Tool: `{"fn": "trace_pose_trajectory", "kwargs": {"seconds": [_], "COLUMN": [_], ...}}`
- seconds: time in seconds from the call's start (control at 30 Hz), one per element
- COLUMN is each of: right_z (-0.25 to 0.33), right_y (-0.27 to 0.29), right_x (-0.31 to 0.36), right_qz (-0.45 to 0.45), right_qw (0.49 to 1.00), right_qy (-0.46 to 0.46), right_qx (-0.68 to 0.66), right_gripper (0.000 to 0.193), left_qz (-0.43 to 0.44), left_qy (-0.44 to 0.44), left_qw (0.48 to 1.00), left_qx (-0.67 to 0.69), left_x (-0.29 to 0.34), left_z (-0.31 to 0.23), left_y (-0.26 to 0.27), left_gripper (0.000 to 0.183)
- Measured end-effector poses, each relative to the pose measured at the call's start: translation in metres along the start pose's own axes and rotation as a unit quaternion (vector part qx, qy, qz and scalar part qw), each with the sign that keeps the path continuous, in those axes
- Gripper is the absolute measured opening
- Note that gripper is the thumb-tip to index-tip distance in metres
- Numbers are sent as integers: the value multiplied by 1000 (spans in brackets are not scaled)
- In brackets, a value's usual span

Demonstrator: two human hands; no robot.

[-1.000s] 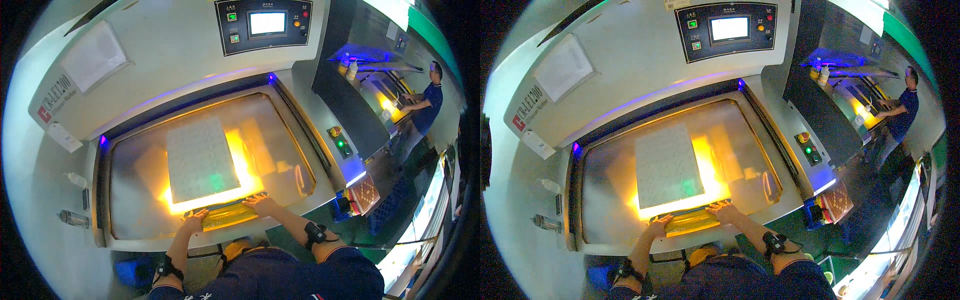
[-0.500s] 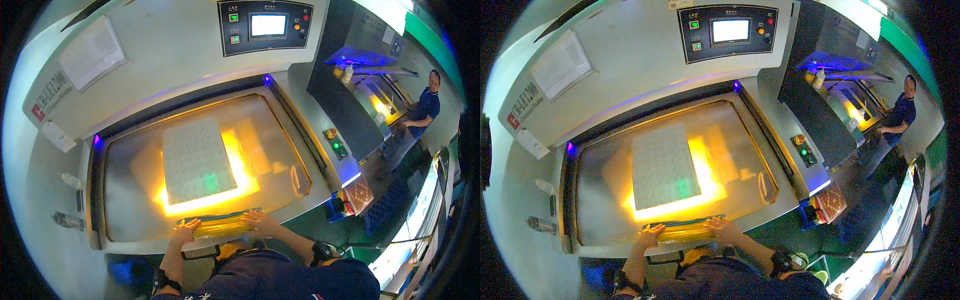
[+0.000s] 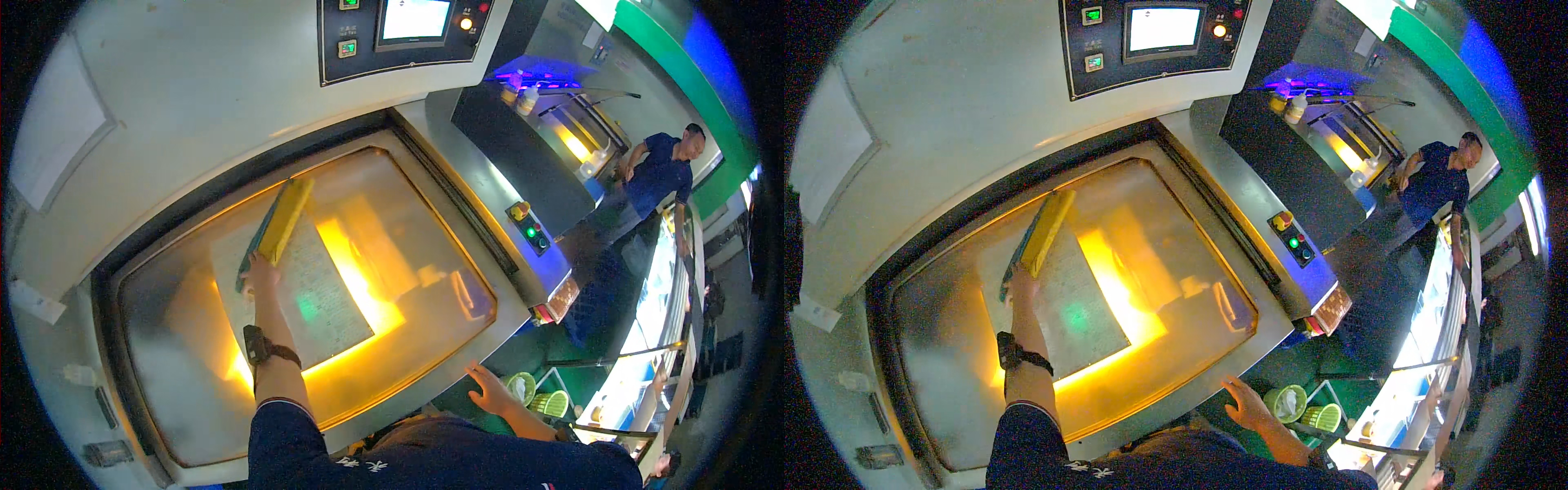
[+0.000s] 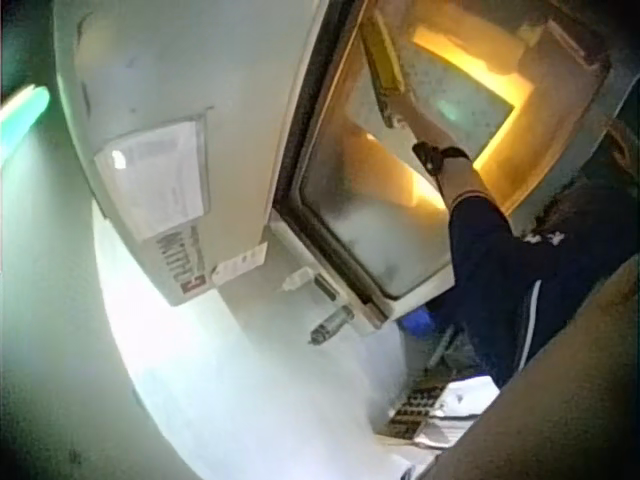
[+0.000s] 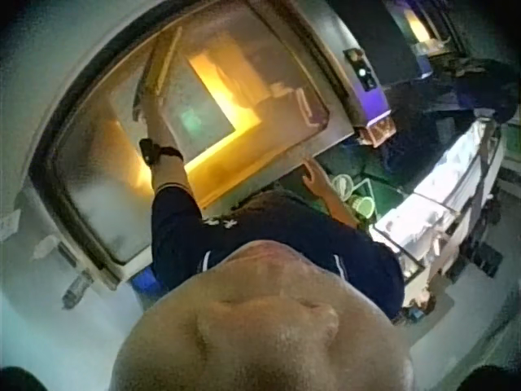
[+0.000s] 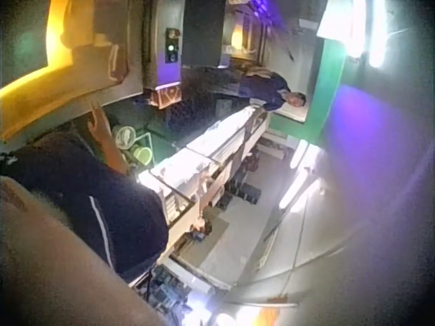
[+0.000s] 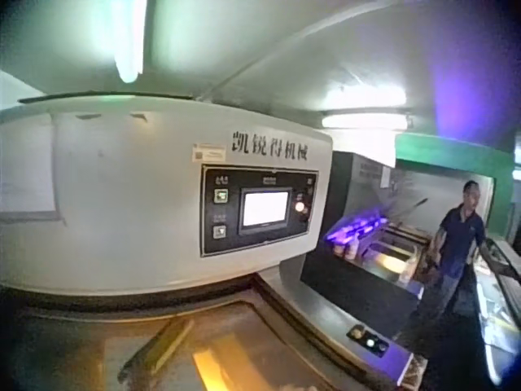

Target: Operating an LED exposure machine to process circuit board components or templates.

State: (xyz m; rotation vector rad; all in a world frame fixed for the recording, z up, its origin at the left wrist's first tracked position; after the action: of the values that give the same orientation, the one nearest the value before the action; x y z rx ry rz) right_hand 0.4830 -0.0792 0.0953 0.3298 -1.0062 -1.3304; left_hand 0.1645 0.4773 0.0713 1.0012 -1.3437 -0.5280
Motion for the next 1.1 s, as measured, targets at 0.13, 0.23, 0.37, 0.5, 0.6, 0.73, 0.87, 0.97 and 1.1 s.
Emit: {"fn": "trace_pose_trajectory", "kwargs": {"seconds": [0.13,0.23,0.37,0.5,0.6,0.73,0.87,0.97,1.1], "right_z": [-3,-9,-54,-157,-185,-140,-196,-193,-180], "right_y": [10,59,156,233,259,263,256,257,233], "right_x": [-10,-31,-62,-116,-148,-176,-193,-188,-172], "right_qz": [-2,-55,-213,-265,-248,-265,-373,-379,-405], "right_qw": [999,997,967,940,939,931,920,904,878], "right_qy": [34,24,44,-107,-181,-184,22,-14,-48], "right_qx": [-20,58,134,187,153,172,123,196,252], "right_gripper": [65,64,65,89,104,109,88,87,86], "left_qz": [-27,-15,133,248,289,176,113,152,150], "left_qy": [-93,-282,-317,-374,-320,-279,-293,-245,-192], "left_qw": [995,951,937,887,889,933,947,952,967], "left_qx": [-40,-126,-64,-108,-156,-145,-71,-102,-76], "left_x": [-15,9,139,226,289,315,334,350,364], "left_z": [-17,5,42,115,134,165,146,136,136], "left_y": [-17,-59,-104,-165,-172,-205,-200,-190,-206], "left_gripper": [95,91,81,83,87,88,87,87,81]}}
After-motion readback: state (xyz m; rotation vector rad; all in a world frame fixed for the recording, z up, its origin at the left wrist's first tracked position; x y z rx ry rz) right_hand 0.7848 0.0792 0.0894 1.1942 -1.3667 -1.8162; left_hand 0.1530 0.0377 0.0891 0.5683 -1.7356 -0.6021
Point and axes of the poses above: each hand's wrist, its own x-axis away from the middle knuckle, its own y-axis out of the back of the hand, z = x × y, the point moved 3 cm from there along -x, towards the middle knuckle, and after that the axes turned 8 degrees about z, right-handed, at the moved point
